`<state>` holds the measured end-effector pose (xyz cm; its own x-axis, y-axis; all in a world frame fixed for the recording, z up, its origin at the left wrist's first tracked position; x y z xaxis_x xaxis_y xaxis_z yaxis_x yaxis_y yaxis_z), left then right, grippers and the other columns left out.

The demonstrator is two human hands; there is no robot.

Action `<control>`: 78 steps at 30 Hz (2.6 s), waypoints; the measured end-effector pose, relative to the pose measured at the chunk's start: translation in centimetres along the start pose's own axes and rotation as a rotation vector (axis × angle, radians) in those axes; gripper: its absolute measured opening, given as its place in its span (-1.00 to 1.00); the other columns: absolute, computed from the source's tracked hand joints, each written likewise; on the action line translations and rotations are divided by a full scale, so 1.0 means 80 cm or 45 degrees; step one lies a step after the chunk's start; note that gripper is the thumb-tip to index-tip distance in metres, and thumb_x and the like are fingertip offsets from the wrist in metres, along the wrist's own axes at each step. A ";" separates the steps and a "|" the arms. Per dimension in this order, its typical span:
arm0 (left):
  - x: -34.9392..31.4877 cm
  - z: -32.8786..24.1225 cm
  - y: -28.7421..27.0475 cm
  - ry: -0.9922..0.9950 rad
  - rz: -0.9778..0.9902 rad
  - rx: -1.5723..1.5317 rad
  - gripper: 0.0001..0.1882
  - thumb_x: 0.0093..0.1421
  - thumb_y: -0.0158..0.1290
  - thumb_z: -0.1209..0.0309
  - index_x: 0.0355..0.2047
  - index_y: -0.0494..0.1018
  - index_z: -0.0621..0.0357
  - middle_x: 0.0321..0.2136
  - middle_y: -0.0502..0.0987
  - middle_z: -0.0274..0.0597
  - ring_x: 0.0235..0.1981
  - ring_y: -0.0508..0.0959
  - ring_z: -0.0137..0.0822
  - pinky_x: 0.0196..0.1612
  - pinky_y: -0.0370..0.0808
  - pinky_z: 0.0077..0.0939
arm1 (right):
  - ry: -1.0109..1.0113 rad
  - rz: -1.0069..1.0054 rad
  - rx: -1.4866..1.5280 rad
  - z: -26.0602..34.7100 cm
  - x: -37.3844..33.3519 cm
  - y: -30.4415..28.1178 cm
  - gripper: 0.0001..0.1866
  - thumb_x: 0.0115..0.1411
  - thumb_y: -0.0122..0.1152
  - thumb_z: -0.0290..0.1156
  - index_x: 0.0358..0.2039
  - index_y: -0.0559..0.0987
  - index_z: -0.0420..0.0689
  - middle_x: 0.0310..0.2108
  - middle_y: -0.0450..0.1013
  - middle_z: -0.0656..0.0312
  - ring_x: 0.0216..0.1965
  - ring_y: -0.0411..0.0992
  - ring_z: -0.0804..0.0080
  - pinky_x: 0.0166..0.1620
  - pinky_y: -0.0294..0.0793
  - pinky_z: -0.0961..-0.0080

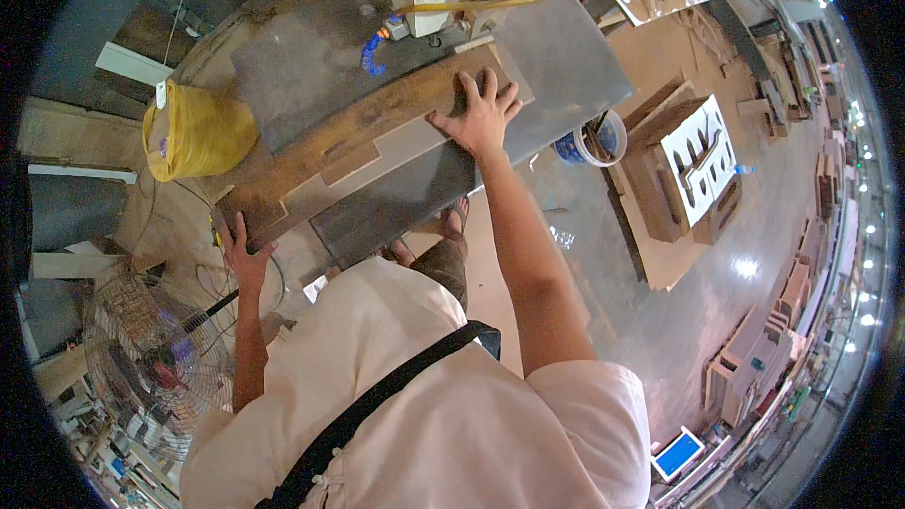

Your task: The person places a wooden chair component into a shaping machine, slides it along the guide to shape the interior curves, and then lifts the component to inspect the finish.

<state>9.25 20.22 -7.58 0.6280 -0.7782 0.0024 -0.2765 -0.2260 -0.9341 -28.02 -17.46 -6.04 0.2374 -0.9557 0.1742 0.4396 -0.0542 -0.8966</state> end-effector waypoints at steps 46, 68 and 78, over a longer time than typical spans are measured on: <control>0.049 -0.042 0.018 -0.158 0.019 -0.069 0.14 -0.17 0.43 0.01 0.43 0.10 -0.39 0.47 -0.14 0.06 0.47 -0.08 0.07 0.30 -0.05 0.33 | -0.118 -0.223 0.019 -0.024 0.075 0.035 -0.12 -0.34 0.43 0.34 0.01 0.59 0.13 0.23 0.22 0.04 0.29 -0.09 -0.37 0.24 -0.24 -0.44; 0.061 -0.061 0.026 -0.145 0.044 -0.075 0.12 -0.10 0.41 0.15 0.45 0.05 -0.41 0.48 -0.19 0.04 0.48 -0.11 0.08 0.27 -0.06 0.40 | -0.077 -0.194 0.036 -0.043 0.098 0.042 -0.11 -0.36 0.44 0.26 -0.04 0.61 -0.08 0.27 0.20 -0.05 0.33 -0.15 -0.48 0.28 -0.32 -0.50; 0.074 -0.046 0.045 -0.102 0.035 0.043 0.16 -0.10 0.40 0.08 0.46 -0.01 -0.42 0.48 -0.20 0.06 0.48 -0.16 0.11 0.27 -0.04 0.39 | -0.008 -0.018 0.064 -0.047 0.110 0.036 0.07 -0.31 0.46 0.23 0.28 0.39 0.13 0.32 0.12 -0.06 0.37 -0.21 -0.51 0.30 -0.30 -0.53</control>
<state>9.32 12.62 -9.62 0.6773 -0.7340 -0.0510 -0.2707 -0.1841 -0.9449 -27.88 -27.11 -8.61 0.2361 -0.9530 0.1896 0.4859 -0.0532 -0.8724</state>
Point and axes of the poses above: each hand's wrist, its own x-axis towards the middle knuckle, its own y-axis out of the palm, z = x × y, the point moved 2 cm from there along x, towards the middle knuckle
